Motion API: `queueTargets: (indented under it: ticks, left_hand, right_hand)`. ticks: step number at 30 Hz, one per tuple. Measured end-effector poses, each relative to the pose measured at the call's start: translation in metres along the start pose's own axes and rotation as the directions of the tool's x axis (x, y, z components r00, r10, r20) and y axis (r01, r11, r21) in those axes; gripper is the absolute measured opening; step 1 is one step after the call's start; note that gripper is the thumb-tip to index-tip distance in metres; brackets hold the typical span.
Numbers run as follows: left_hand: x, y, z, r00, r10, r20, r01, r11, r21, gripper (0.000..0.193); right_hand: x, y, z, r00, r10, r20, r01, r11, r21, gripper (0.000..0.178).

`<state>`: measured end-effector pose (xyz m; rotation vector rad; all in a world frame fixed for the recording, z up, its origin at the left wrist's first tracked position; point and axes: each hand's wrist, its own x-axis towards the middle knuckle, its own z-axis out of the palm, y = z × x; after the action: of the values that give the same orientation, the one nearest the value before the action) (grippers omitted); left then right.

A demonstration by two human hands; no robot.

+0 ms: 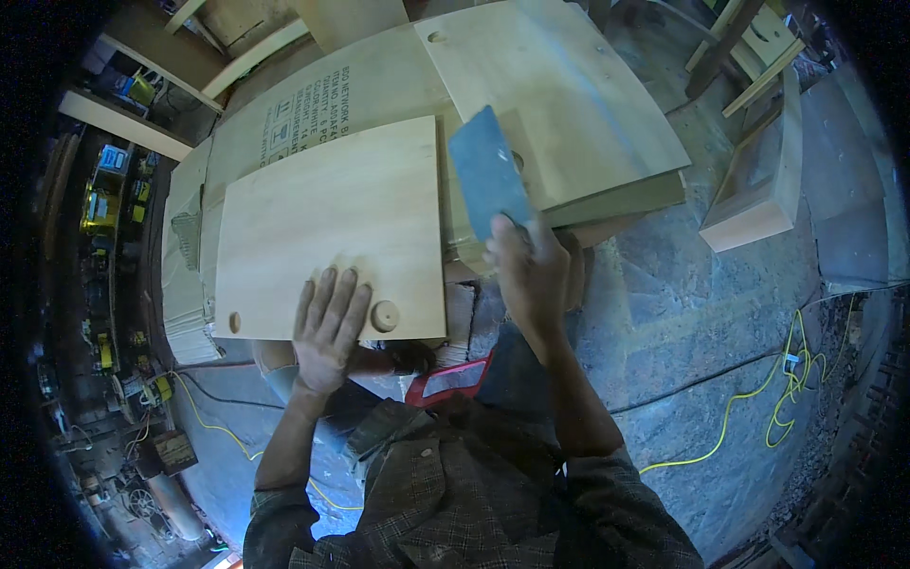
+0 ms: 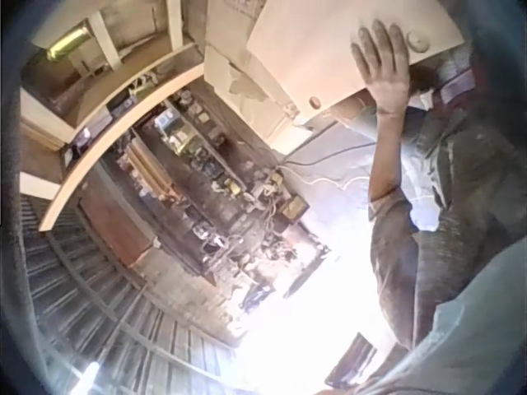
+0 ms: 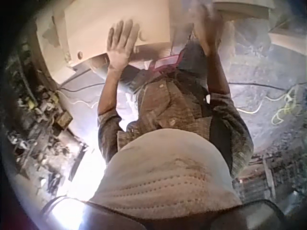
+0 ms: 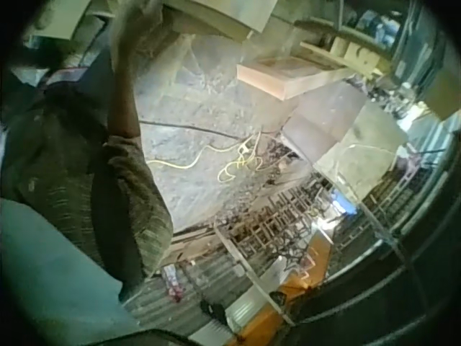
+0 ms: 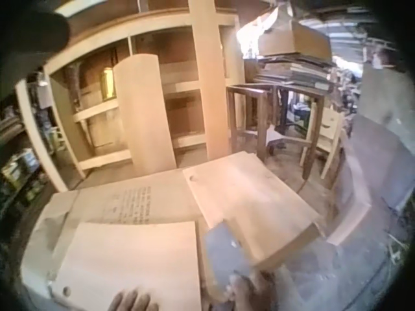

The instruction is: The person sits on a small pink stool and sands a rectangular piece of light-colored wood using a blue sanding block. They hold the wood on their lap and rub the block across the surface repeatedly. The person briefly stands up to move a long wooden frame before sitting back down to continue sanding the same piece of wood.

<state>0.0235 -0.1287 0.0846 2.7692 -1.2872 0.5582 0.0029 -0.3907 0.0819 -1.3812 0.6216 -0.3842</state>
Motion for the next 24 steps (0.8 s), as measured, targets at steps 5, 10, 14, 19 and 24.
queueTargets:
  ticks: [5, 10, 14, 19, 24]
  left_hand:
    - [-0.003, -0.035, -0.061, 0.977, -0.012, -0.213, 0.008, 1.000, -0.020, 0.033]
    - [-0.009, -0.071, -0.115, 0.787, -0.434, -0.439, 0.280, 0.885, -0.371, 0.048]
    - [0.009, -0.095, -0.163, 0.409, -0.473, -0.781, 0.385, 0.865, -0.322, 0.027]
    - [-0.025, -0.111, -0.187, 0.185, -0.816, -0.548, -0.029, 0.553, -0.833, 0.028]
    - [-0.095, -0.153, -0.111, 0.109, -0.984, 0.139, -0.209, -0.159, -0.965, 0.038]
  right_hand:
    - [0.013, -0.022, 0.021, 0.935, -0.352, 0.036, 0.334, 0.844, -0.421, 0.018]
    - [0.033, -0.022, 0.061, 0.665, -0.676, 0.317, 0.586, 0.210, -0.782, 0.018]
    - [0.029, 0.001, 0.088, 0.635, -0.409, 0.655, 0.708, -0.031, -0.706, 0.028]
    - [0.010, -0.029, 0.096, 0.673, -0.336, 0.660, 0.740, 0.272, -0.616, 0.047]
    - [-0.018, -0.050, 0.132, 0.531, -0.524, 0.666, 0.797, 0.576, -0.182, 0.050]
